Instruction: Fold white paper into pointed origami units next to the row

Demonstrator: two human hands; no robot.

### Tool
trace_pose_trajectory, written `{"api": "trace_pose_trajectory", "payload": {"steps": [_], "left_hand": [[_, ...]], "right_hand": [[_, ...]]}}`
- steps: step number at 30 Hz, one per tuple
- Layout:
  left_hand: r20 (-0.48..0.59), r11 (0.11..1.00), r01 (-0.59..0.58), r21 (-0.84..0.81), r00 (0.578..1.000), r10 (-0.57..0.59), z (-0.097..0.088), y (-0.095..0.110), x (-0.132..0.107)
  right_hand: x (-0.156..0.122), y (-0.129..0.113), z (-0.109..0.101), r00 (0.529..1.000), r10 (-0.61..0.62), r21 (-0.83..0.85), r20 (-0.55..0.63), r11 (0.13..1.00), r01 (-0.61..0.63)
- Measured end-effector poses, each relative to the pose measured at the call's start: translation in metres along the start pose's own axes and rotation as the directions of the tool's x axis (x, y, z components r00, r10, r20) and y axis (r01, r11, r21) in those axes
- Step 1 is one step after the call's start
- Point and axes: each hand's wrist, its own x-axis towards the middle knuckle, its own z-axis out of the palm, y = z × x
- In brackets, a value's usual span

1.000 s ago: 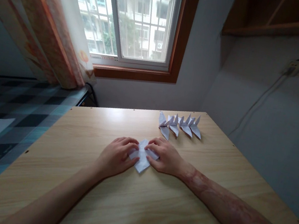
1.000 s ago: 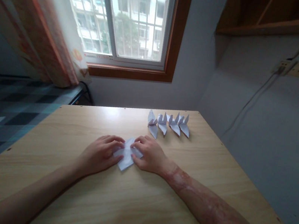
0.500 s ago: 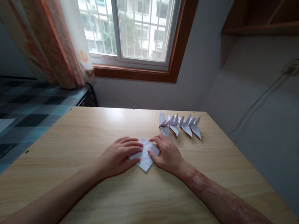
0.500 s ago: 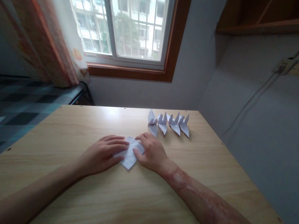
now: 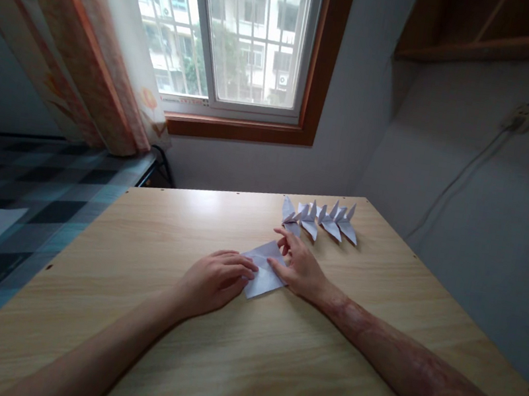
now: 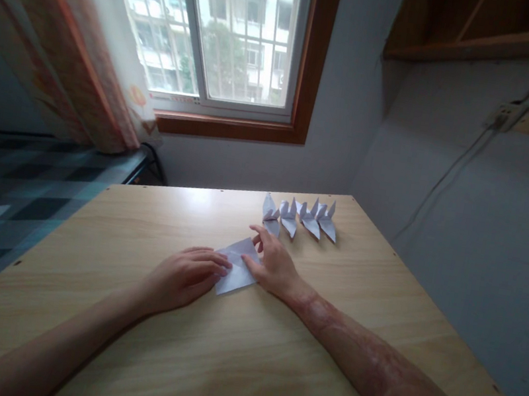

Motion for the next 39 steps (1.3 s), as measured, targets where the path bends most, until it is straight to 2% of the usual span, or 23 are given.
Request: {"api": "trace_pose_trajectory", "payload": {"steps": [3, 9, 14, 22, 29, 33, 39], "left_hand": [[-0.016, 1.0, 0.012, 0.006, 1.0, -0.012, 0.0, -0.002, 0.0], [-0.021, 0.988, 0.082, 0.134, 0.997, -0.08, 0.001, -0.005, -0.001], [-0.116, 0.956, 0.192, 0.221, 0.979, -0.169, 0.002, -0.009, -0.002], [-0.034, 0.98, 0.12, 0.157, 0.993, -0.116, 0.004, -0.013, -0.001], [-0.1, 0.943, 0.216, 0.252, 0.975, -0.196, 0.005, -0.011, -0.003], [-0.116, 0.915, 0.295, 0.276, 0.955, -0.273, 0.001, -0.003, -0.001], [-0.125, 0.917, 0.266, 0.296, 0.963, -0.239, -0.002, 0.005, 0.0]], "right_hand": [[0.002, 0.001, -0.001, 1.0, 0.003, 0.015, -0.015, 1.0, -0.003], [0.002, -0.005, -0.002, 0.989, -0.125, -0.06, 0.078, 0.99, 0.13], [-0.002, -0.017, -0.005, 0.971, -0.204, -0.091, 0.128, 0.972, 0.217], [0.0, -0.017, -0.005, 0.973, -0.174, -0.04, 0.152, 0.983, 0.182], [0.001, -0.014, -0.004, 0.969, -0.182, -0.034, 0.169, 0.981, 0.19], [-0.001, -0.018, -0.004, 0.971, -0.181, -0.153, 0.156, 0.967, 0.204], [-0.004, -0.022, 0.0, 0.982, -0.156, -0.406, 0.111, 0.894, 0.188]]}}
